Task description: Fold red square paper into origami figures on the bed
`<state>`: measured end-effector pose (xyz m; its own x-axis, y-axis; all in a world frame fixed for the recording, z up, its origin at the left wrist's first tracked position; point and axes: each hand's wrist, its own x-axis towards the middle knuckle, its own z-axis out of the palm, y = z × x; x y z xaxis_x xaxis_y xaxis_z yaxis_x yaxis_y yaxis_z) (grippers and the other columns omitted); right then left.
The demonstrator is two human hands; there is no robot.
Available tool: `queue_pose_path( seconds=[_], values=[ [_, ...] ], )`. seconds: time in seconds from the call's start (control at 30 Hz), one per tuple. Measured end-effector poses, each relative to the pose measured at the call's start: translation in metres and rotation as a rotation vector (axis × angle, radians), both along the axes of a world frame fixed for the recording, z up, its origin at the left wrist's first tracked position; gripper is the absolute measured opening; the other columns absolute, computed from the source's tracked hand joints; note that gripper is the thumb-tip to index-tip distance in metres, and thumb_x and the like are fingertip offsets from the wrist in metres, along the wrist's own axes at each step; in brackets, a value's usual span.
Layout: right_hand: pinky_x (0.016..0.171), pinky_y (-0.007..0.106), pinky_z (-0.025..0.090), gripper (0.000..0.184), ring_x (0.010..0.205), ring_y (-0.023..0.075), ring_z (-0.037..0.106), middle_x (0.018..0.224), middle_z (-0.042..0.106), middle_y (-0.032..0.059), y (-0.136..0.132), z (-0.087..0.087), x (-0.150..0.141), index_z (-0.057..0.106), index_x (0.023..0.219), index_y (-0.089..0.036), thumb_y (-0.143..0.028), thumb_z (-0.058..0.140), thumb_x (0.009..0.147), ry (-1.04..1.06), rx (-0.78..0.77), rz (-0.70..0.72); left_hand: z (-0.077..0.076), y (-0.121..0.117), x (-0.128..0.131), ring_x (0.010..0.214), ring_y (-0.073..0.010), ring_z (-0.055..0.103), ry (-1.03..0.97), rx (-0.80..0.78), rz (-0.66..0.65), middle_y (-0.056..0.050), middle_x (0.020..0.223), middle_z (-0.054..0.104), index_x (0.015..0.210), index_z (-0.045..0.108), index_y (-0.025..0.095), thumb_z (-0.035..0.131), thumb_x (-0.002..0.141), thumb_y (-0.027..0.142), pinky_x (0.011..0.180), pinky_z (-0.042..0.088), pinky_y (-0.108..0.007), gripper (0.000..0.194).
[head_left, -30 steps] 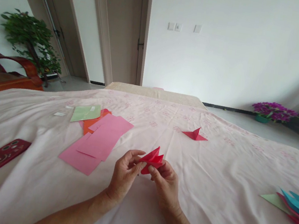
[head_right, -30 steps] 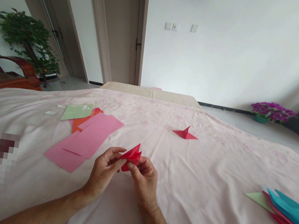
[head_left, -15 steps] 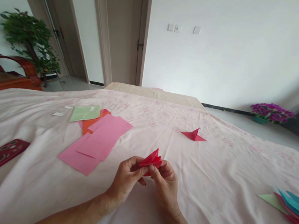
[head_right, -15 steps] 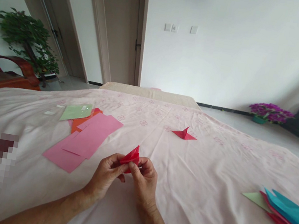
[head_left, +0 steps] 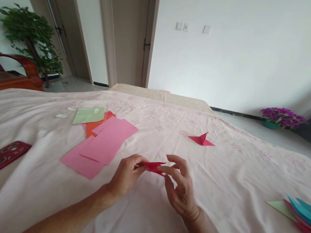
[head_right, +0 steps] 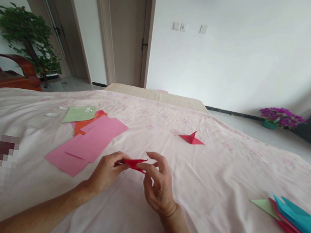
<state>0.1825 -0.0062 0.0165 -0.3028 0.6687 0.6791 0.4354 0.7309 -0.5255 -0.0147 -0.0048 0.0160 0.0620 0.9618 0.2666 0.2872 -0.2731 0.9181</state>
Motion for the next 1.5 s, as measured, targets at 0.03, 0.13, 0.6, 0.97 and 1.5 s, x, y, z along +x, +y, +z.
queue_pose_path(
  seconds=[0.03, 0.13, 0.6, 0.97, 1.5],
  values=[
    [0.081, 0.038, 0.050, 0.049, 0.106, 0.0226, 0.054, 0.128, 0.047, 0.0082, 0.002, 0.000, 0.002, 0.066, 0.110, -0.029, 0.000, 0.043, 0.077, -0.014, 0.005, -0.002, 0.001, 0.001, -0.002, 0.076, -0.0179, 0.064, 0.032, 0.002, -0.011, -0.004, 0.081, 0.070, 0.086, 0.074, 0.020, 0.064, 0.081, 0.026, 0.068, 0.049, -0.026, 0.013],
    [0.080, 0.038, 0.050, 0.056, 0.108, 0.0229, 0.052, 0.129, 0.048, 0.0066, 0.006, 0.000, 0.006, 0.067, 0.110, -0.031, 0.004, 0.041, 0.074, -0.093, 0.045, -0.009, 0.003, 0.004, -0.005, 0.073, -0.0175, 0.063, 0.079, -0.008, -0.046, -0.004, 0.079, 0.070, 0.084, 0.074, 0.020, 0.064, 0.081, 0.028, 0.067, 0.047, -0.025, 0.013],
    [0.083, 0.041, 0.050, 0.046, 0.112, 0.0259, 0.050, 0.128, 0.053, 0.0053, 0.008, 0.000, 0.008, 0.069, 0.102, -0.031, -0.001, 0.053, 0.070, -0.329, 0.150, -0.022, 0.005, 0.012, -0.016, 0.069, -0.0177, 0.064, -0.031, -0.284, -0.241, -0.004, 0.073, 0.072, 0.093, 0.076, 0.016, 0.069, 0.075, 0.028, 0.064, 0.047, -0.025, 0.023],
    [0.082, 0.039, 0.049, 0.035, 0.109, 0.0247, 0.053, 0.126, 0.056, 0.0053, 0.007, 0.003, 0.008, 0.070, 0.095, -0.028, -0.005, 0.055, 0.073, -0.274, 0.088, 0.024, 0.005, 0.018, -0.027, 0.071, -0.0195, 0.067, -0.032, -0.402, -0.315, -0.007, 0.076, 0.073, 0.091, 0.075, 0.013, 0.071, 0.072, 0.027, 0.067, 0.052, -0.028, 0.025],
    [0.080, 0.038, 0.051, 0.022, 0.105, 0.0237, 0.054, 0.123, 0.057, 0.0064, 0.003, 0.013, 0.004, 0.071, 0.093, -0.028, -0.014, 0.057, 0.083, -0.179, -0.002, 0.098, 0.018, 0.014, -0.024, 0.074, -0.0205, 0.068, 0.006, -0.409, -0.323, -0.007, 0.075, 0.073, 0.083, 0.073, 0.013, 0.067, 0.076, 0.033, 0.069, 0.051, -0.030, 0.022]
  ],
)
